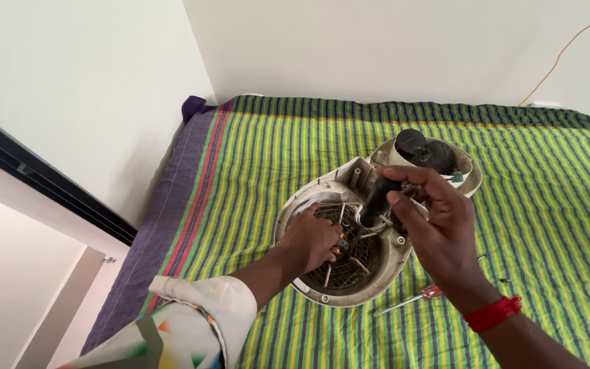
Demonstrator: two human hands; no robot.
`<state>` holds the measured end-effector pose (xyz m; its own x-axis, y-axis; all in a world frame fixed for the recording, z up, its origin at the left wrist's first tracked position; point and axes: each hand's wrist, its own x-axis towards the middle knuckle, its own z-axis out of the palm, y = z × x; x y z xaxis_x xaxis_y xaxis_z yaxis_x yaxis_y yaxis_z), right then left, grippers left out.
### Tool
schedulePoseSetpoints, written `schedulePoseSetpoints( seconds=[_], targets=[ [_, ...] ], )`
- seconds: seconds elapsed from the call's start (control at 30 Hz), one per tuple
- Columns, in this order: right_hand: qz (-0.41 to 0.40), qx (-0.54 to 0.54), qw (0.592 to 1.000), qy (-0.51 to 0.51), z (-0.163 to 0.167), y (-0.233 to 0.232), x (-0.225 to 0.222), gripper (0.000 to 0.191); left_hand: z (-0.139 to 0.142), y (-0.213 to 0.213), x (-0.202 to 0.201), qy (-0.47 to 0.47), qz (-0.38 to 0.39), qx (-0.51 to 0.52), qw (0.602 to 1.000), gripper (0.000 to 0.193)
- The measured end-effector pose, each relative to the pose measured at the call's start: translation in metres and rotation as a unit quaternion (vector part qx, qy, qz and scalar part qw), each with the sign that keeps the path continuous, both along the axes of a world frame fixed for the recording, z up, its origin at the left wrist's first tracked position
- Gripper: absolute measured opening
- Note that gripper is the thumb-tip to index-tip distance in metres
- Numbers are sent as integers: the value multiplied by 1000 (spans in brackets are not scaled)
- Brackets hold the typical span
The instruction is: The person uses a screwdriver to loosen and remove a screw from the central hub of a disassembled electric fan motor housing. They then remove the screw and a small black plastic component, inspecting the part while the fan housing remains on the bed.
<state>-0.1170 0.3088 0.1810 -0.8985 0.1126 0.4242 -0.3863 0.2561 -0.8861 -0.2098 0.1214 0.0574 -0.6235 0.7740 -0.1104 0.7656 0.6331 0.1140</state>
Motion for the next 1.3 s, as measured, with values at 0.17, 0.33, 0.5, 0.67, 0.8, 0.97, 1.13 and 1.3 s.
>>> schedulePoseSetpoints(
  seconds=[0.17,0.33,0.5,0.67,0.8,0.97,1.13,1.3],
  targets=[
    [-25,10,999,42,-5,-4,-2,24,4,1,-1,-26,5,-40,999,53],
    [5,-19,1000,-1,-1,-2,-2,24,7,3,1,-24,13,-35,999,53],
    [31,-39,998,-28,2,-1,1,29,6,3,2,-23,10,-43,999,57],
    [34,-4,999,11,-7,0,4,28,7,0,3,-23,6,-16,1000,56],
    [25,-36,999,29,-11,1,1,23,8,0,3,-31,14,-36,999,51],
    [41,-106,992,-53,-1,-1,0,31,5,4,2,-28,14,-44,999,60],
    [49,-72,995,-49,5,-2,4,29,4,5,2,-16,9,-53,998,63],
    [-20,71,997,20,1,-5,-4,32,7,4,2,-36,20,-57,998,58]
  ],
)
